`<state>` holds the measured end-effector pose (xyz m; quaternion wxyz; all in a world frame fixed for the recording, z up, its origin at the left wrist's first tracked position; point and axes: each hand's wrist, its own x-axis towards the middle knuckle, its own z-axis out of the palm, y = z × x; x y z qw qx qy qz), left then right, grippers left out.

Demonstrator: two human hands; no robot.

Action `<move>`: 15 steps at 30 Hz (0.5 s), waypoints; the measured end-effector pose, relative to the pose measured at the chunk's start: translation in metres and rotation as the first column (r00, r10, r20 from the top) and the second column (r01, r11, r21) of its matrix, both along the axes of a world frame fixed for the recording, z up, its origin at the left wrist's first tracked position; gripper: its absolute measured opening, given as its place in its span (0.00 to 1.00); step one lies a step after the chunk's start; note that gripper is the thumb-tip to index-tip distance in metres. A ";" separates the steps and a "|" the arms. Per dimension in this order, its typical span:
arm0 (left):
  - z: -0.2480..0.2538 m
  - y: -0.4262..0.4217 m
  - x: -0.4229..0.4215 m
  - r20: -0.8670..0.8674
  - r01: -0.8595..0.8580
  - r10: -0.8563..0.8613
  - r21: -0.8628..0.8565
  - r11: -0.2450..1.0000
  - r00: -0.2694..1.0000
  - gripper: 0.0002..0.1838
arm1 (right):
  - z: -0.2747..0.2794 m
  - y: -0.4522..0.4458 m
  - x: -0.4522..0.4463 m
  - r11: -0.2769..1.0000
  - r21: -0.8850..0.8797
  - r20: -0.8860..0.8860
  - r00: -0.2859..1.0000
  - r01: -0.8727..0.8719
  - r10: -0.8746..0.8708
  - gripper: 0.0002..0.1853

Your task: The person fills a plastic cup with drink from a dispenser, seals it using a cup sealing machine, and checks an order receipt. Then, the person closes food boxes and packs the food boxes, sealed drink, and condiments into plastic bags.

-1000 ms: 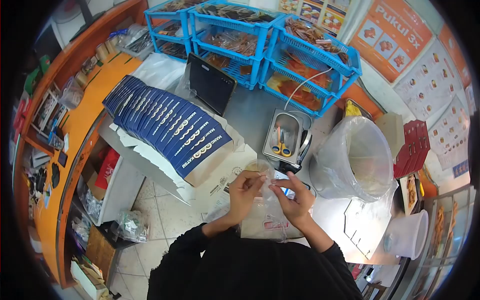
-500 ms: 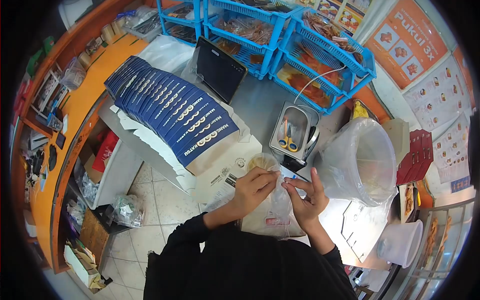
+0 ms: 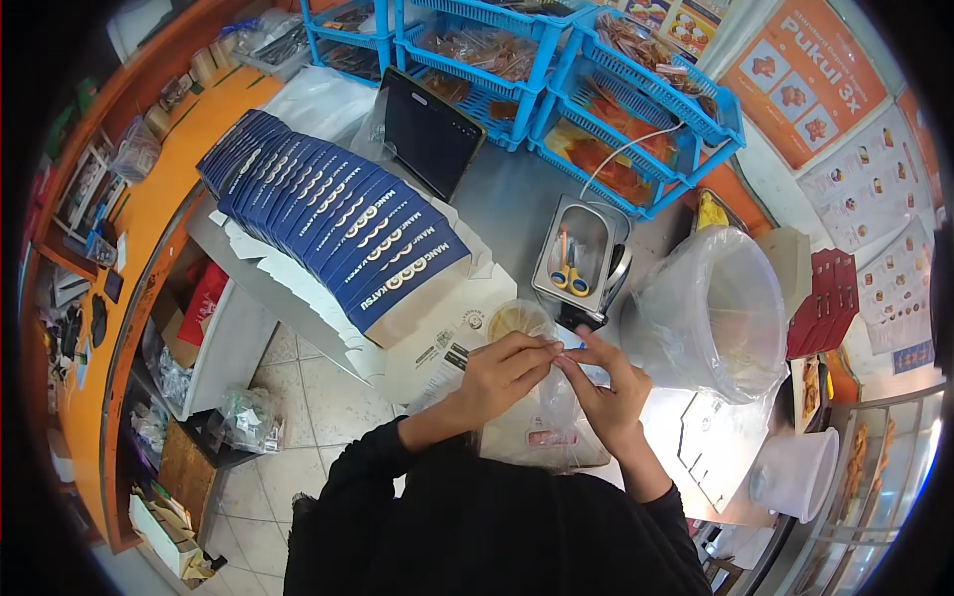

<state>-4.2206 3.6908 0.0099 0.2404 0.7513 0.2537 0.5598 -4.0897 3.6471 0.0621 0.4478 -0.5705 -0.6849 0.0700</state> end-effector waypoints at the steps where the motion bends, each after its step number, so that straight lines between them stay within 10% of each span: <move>1: 0.001 0.001 -0.001 0.002 0.000 0.000 0.000 1.000 1.000 0.11 | -0.001 0.002 0.003 0.998 0.011 0.022 0.998 -0.060 0.059 0.17; 6: -0.008 0.014 -0.009 0.260 0.408 -0.317 -0.502 0.763 0.912 0.09 | 0.011 0.010 0.017 0.968 -0.074 0.083 0.966 -0.240 0.246 0.07; 10: -0.006 0.019 -0.005 0.284 0.474 -0.383 -0.599 0.645 0.879 0.05 | 0.015 0.012 0.024 0.952 -0.111 0.218 0.927 -0.286 0.304 0.07; 12: -0.013 0.028 0.001 0.569 0.767 -0.523 -0.546 0.337 0.634 0.05 | 0.014 0.012 0.025 0.952 -0.120 0.251 0.919 -0.281 0.303 0.06; 15: -0.012 0.032 -0.003 0.438 0.728 -0.641 -0.621 0.291 0.630 0.04 | 0.009 0.012 0.027 0.927 -0.196 0.119 0.930 -0.320 0.346 0.06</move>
